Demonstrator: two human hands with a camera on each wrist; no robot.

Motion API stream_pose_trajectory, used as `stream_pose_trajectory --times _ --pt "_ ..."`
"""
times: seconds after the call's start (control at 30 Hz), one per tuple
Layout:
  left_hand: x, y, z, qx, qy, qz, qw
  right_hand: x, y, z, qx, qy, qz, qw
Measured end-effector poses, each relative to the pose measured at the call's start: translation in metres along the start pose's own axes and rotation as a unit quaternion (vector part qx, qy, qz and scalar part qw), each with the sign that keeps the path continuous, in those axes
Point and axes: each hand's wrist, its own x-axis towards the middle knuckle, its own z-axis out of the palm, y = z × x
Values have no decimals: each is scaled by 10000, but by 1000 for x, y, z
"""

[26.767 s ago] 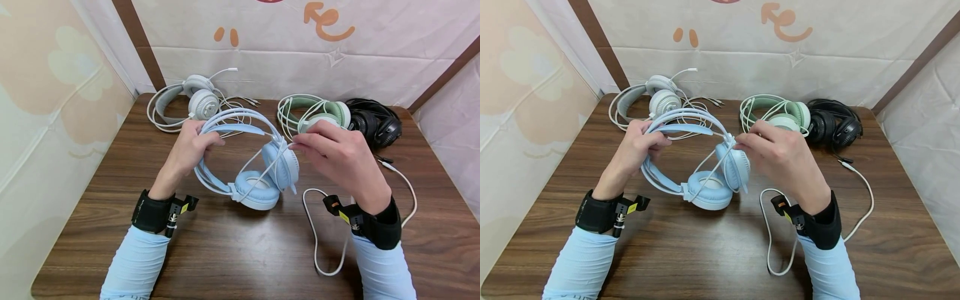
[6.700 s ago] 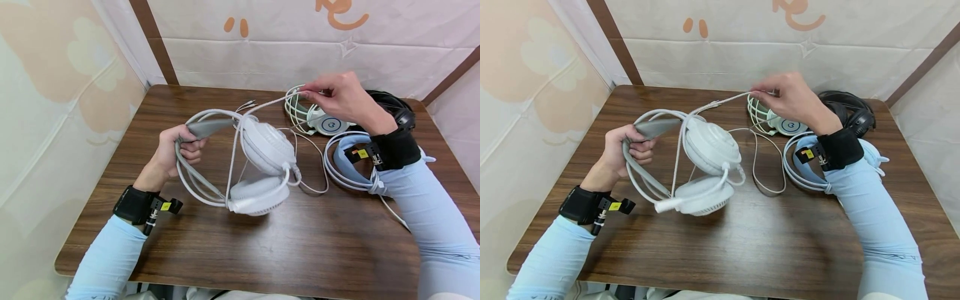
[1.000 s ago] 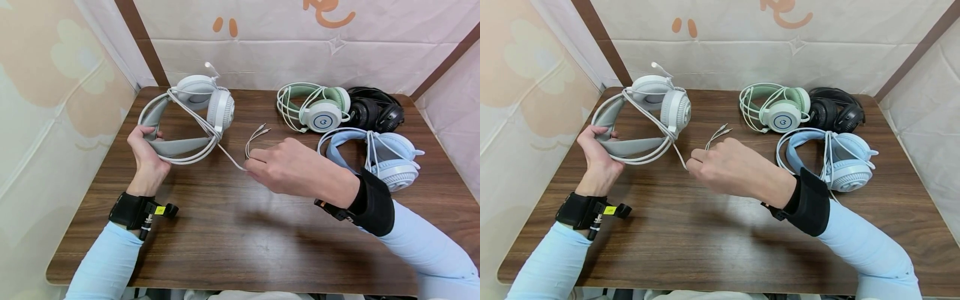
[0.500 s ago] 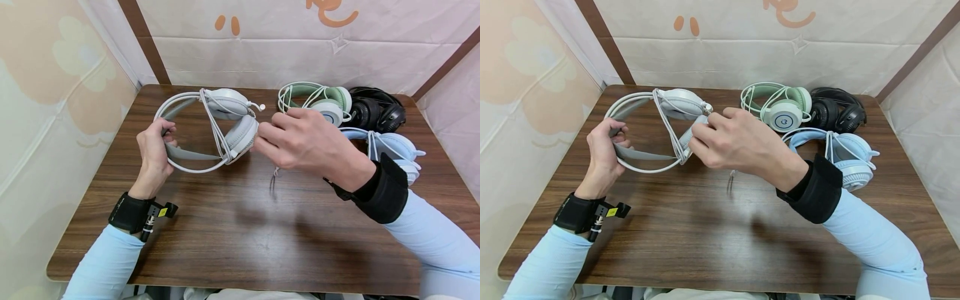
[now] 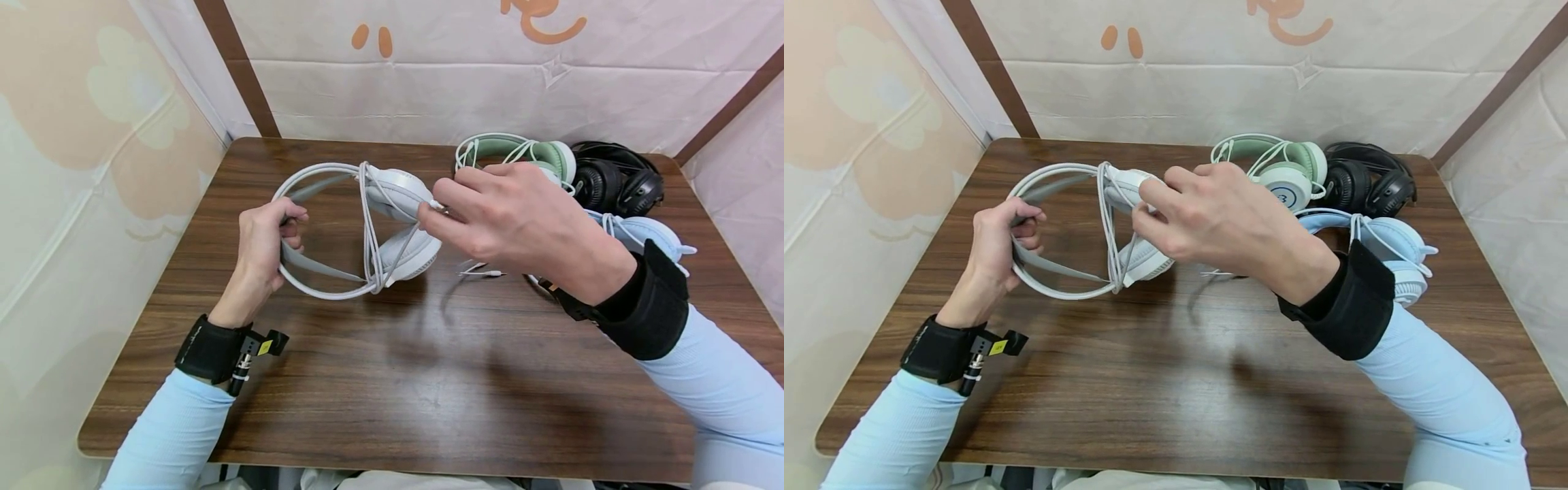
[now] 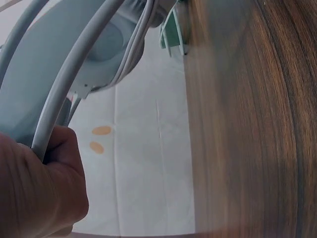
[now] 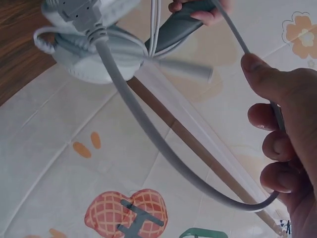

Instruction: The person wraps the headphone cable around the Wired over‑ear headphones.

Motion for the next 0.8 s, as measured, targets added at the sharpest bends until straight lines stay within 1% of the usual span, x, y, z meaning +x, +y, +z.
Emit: stream_pose_trajectory --times 0.13,0.23,0.37,0.5,0.63,0.73,0.8 --pt "-2 2 0 414 -247 21 9988 0 3 -2 49 -32 115 9999" --pt "-3 3 0 647 -519 3 9966 0 5 -3 219 -73 146 9996" --pt "-5 3 0 699 -896 -31 9935 0 7 -4 444 -48 214 9988" --pt "-6 3 1 646 -1224 -19 9904 2 10 -1 804 28 318 9962" --pt "-8 3 5 726 -1496 -48 9861 3 12 2 1293 43 364 9909" --pt "-9 2 8 833 -1691 -63 9821 5 14 8 1524 114 397 9875" --pt "-10 1 10 878 -1850 -6 9788 5 16 14 1814 233 512 9818"
